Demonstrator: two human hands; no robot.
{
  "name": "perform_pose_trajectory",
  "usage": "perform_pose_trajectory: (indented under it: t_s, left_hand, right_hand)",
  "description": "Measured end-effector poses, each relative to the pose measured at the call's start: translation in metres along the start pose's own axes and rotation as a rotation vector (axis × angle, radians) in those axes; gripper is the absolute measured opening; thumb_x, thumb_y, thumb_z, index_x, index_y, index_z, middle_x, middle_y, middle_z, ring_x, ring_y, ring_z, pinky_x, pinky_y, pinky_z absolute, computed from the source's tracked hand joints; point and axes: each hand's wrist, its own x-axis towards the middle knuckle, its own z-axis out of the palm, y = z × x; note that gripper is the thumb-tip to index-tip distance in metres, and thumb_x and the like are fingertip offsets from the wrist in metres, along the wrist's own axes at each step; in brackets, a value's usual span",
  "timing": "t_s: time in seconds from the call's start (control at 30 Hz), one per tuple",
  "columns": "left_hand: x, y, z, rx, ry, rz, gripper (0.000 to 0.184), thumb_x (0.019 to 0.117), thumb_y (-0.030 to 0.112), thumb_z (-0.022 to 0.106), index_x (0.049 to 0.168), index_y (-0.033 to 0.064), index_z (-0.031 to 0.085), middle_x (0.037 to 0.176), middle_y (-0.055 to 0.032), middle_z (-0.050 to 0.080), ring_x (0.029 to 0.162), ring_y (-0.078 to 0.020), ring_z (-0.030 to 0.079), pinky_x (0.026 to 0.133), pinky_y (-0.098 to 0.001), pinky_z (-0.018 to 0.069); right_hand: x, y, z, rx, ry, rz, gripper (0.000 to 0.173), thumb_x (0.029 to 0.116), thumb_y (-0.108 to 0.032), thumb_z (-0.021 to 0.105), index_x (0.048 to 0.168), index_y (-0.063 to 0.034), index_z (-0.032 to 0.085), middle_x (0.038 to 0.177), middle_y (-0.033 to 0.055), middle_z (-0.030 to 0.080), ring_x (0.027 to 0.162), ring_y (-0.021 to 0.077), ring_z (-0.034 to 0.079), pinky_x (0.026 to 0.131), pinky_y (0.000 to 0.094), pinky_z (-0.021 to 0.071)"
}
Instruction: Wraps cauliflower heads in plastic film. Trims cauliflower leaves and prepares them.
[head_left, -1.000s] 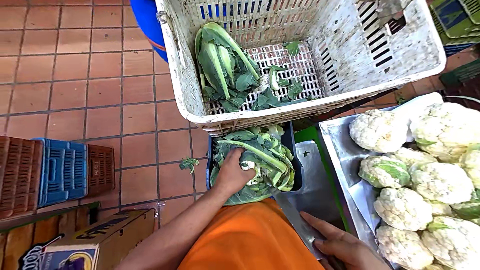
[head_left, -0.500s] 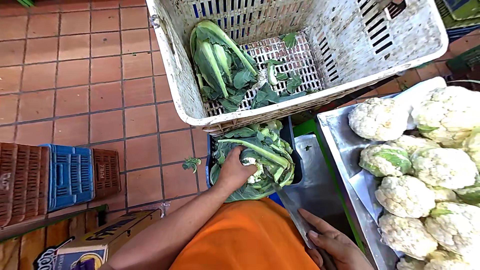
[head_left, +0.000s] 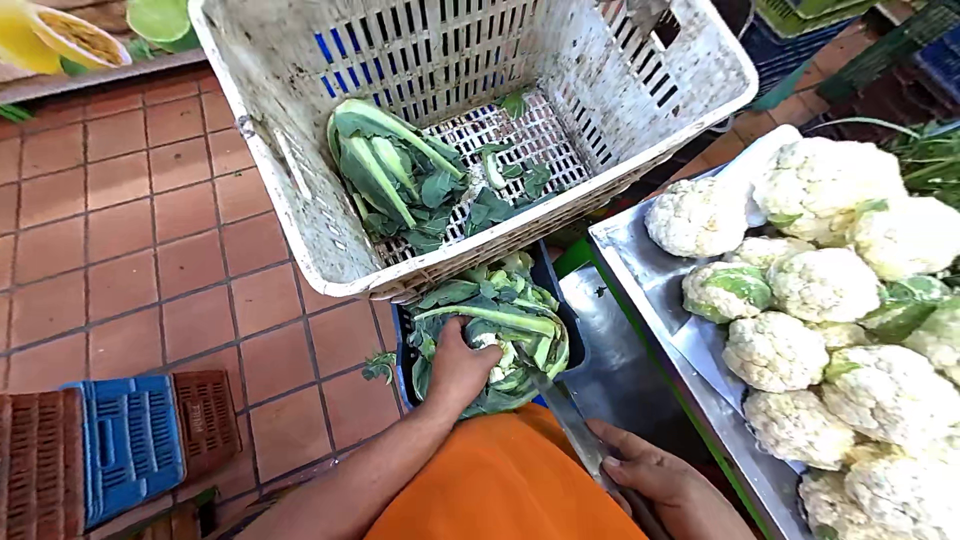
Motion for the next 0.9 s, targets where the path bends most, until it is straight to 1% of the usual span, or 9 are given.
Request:
perform_pose_trajectory:
  t_s: [0.07,0.13,0.3,0.43,0.6,0.7,0.77,0.83,0.9]
  left_hand:
    - [-0.002,-0.001,-0.001,-0.001,-0.008,-0.003,0.064,0.0734,0.024,0.082,0.130,0.0117,0.055,0.118,-0.0117,0.066,0.105,-0.0257,0.066,0.087,-0.0525,0.0569]
    - [-0.002,-0.003,-0.002,-0.023,-0.011,-0.003,0.062,0.0736,0.022,0.082,0.129,0.0109,0.055,0.114,-0.0121,0.066,0.101,-0.0260,0.067,0.083,-0.0521,0.0568]
    - [0.004,-0.006,-0.004,-0.100,-0.054,-0.029,0.061,0.0727,0.021,0.081,0.127,0.0127,0.055,0.109,-0.0105,0.067,0.095,-0.0241,0.068,0.076,-0.0496,0.0578]
    - [0.005,-0.005,-0.006,-0.130,-0.081,-0.061,0.062,0.0745,0.020,0.080,0.130,0.0137,0.053,0.112,-0.0111,0.067,0.097,-0.0250,0.068,0.076,-0.0503,0.0578]
    - [0.007,-0.004,-0.007,-0.146,-0.120,-0.074,0.062,0.0752,0.018,0.078,0.131,0.0128,0.052,0.113,-0.0125,0.066,0.098,-0.0263,0.067,0.077,-0.0507,0.0571]
    - [0.007,-0.003,-0.010,-0.100,-0.134,-0.077,0.066,0.0744,0.020,0.077,0.135,0.0134,0.052,0.119,-0.0137,0.066,0.104,-0.0288,0.066,0.081,-0.0552,0.0566]
    - [0.009,-0.004,-0.012,-0.094,-0.145,-0.067,0.067,0.0741,0.020,0.077,0.135,0.0139,0.052,0.121,-0.0134,0.065,0.107,-0.0289,0.066,0.083,-0.0556,0.0563]
    - [0.010,-0.005,-0.014,-0.132,-0.169,-0.057,0.063,0.0759,0.018,0.075,0.136,0.0150,0.054,0.122,-0.0118,0.066,0.107,-0.0273,0.066,0.083,-0.0537,0.0568]
    - [0.012,-0.008,-0.015,-0.201,-0.199,-0.058,0.062,0.0784,0.015,0.073,0.138,0.0153,0.055,0.122,-0.0123,0.066,0.104,-0.0270,0.066,0.081,-0.0516,0.0570]
  right_hand:
    - [0.005,0.003,0.003,0.029,0.011,-0.007,0.045,0.1008,-0.001,0.045,0.146,-0.0021,0.049,0.083,0.0088,0.066,0.053,0.0100,0.058,0.046,0.0233,0.0504]
    - [0.007,0.004,0.004,0.049,0.005,-0.007,0.045,0.1014,-0.002,0.044,0.146,-0.0025,0.050,0.084,0.0096,0.066,0.053,0.0102,0.058,0.046,0.0233,0.0504]
    - [0.017,0.014,-0.006,0.132,-0.100,-0.048,0.046,0.1023,-0.007,0.040,0.148,-0.0028,0.046,0.076,0.0064,0.060,0.045,0.0078,0.051,0.037,0.0209,0.0442]
    - [0.024,0.020,-0.014,0.198,-0.157,-0.047,0.048,0.1021,-0.008,0.039,0.150,-0.0039,0.044,0.071,0.0063,0.057,0.040,0.0075,0.049,0.034,0.0213,0.0440]
    - [0.029,0.030,-0.024,0.305,-0.236,-0.060,0.051,0.1011,-0.008,0.038,0.152,-0.0057,0.041,0.067,0.0054,0.056,0.040,0.0078,0.051,0.034,0.0217,0.0457]
    - [0.033,0.036,-0.029,0.338,-0.281,-0.062,0.053,0.1004,-0.009,0.038,0.154,-0.0071,0.038,0.064,0.0034,0.054,0.040,0.0078,0.051,0.034,0.0218,0.0457]
    - [0.034,0.039,-0.033,0.368,-0.317,-0.063,0.055,0.0993,-0.010,0.041,0.154,-0.0076,0.038,0.064,0.0036,0.054,0.040,0.0084,0.052,0.034,0.0224,0.0463]
    - [0.034,0.039,-0.033,0.358,-0.353,-0.092,0.055,0.0990,-0.009,0.044,0.154,-0.0076,0.040,0.069,0.0056,0.059,0.042,0.0088,0.053,0.036,0.0229,0.0477]
    - [0.030,0.033,-0.028,0.274,-0.316,-0.115,0.055,0.0984,-0.006,0.042,0.153,-0.0067,0.041,0.076,0.0073,0.063,0.042,0.0081,0.053,0.036,0.0223,0.0471]
